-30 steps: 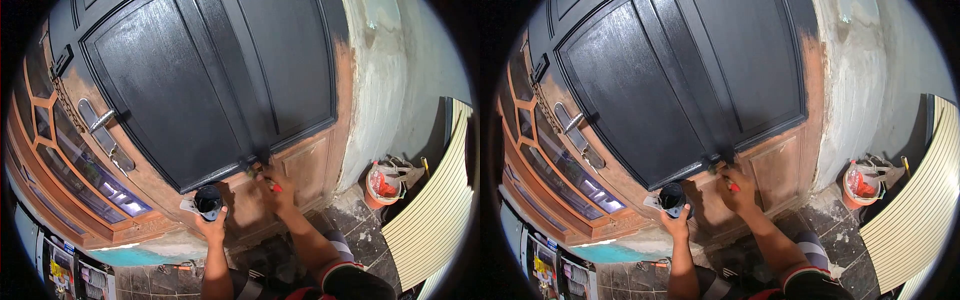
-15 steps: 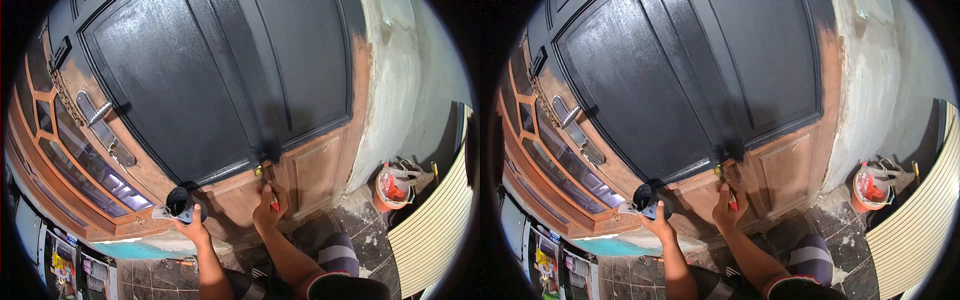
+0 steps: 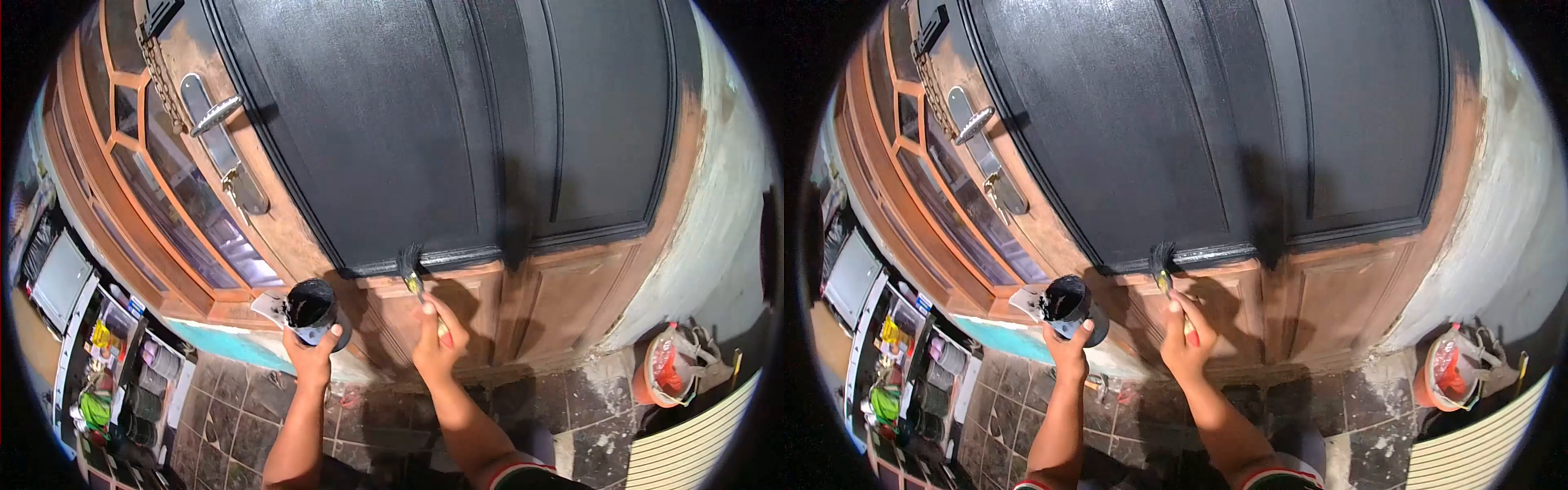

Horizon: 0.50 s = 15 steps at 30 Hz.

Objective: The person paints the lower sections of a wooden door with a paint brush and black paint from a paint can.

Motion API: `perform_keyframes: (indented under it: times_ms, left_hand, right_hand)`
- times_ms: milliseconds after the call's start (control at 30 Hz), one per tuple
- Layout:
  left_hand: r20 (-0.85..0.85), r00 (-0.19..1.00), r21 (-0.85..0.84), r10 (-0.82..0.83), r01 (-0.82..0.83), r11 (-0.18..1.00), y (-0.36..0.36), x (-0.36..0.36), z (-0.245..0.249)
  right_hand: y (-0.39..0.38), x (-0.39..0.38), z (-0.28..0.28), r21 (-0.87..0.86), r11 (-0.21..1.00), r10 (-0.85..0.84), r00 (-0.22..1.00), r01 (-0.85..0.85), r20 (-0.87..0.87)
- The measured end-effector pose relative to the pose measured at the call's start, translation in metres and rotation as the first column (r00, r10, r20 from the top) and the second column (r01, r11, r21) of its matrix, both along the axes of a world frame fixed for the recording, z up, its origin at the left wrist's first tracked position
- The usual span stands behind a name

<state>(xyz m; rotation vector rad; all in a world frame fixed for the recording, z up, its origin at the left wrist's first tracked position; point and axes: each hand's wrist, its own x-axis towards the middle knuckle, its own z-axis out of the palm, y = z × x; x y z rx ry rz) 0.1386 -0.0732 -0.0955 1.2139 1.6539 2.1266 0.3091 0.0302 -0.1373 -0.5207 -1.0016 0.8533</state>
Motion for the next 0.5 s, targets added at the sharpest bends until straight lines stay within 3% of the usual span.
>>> perform_keyframes:
  times_ms: [33,67,133,200,267,333,400,433,500]
  left_hand:
    - [-0.046,0.997,0.002,-0.054,0.054,0.999,0.005,-0.006,0.003]
    - [-0.095,0.988,0.006,-0.12,0.121,0.993,0.015,-0.012,0.006]
    - [-0.15,0.952,0.033,-0.268,0.276,0.961,0.026,-0.017,0.006]
    - [-0.089,0.938,0.142,-0.334,0.344,0.928,0.038,-0.014,-0.004]
    - [-0.063,0.93,0.204,-0.363,0.368,0.907,0.05,-0.018,-0.02]
    - [-0.043,0.915,0.245,-0.401,0.399,0.884,0.06,-0.026,-0.032]
    - [-0.029,0.892,0.257,-0.451,0.443,0.859,0.065,-0.034,-0.04]
    - [-0.023,0.879,0.263,-0.476,0.465,0.845,0.064,-0.039,-0.043]
    - [-0.003,0.87,0.228,-0.494,0.481,0.846,0.063,-0.05,-0.053]
  right_hand:
    - [-0.005,0.011,0.005,0.076,0.997,-0.034,0.999,0.034,0.004]
    - [-0.001,0.027,0.003,0.178,0.961,-0.243,0.95,0.21,0.197]
    - [0.017,0.045,-0.015,0.218,0.909,-0.358,0.933,0.356,-0.033]
    - [0.038,0.042,-0.025,0.211,0.717,-0.689,0.722,0.664,0.068]
    - [0.048,0.032,-0.028,0.244,0.634,-0.771,0.622,0.733,0.134]
    - [0.038,0.009,-0.006,0.307,0.73,-0.673,0.72,0.61,0.169]
    - [0.026,-0.018,-0.006,0.265,0.895,-0.399,0.91,0.359,0.113]
    - [0.012,-0.017,0.003,0.256,0.933,-0.291,0.949,0.253,0.121]
    - [0.02,-0.007,-0.014,0.342,0.865,-0.412,0.909,0.368,0.061]
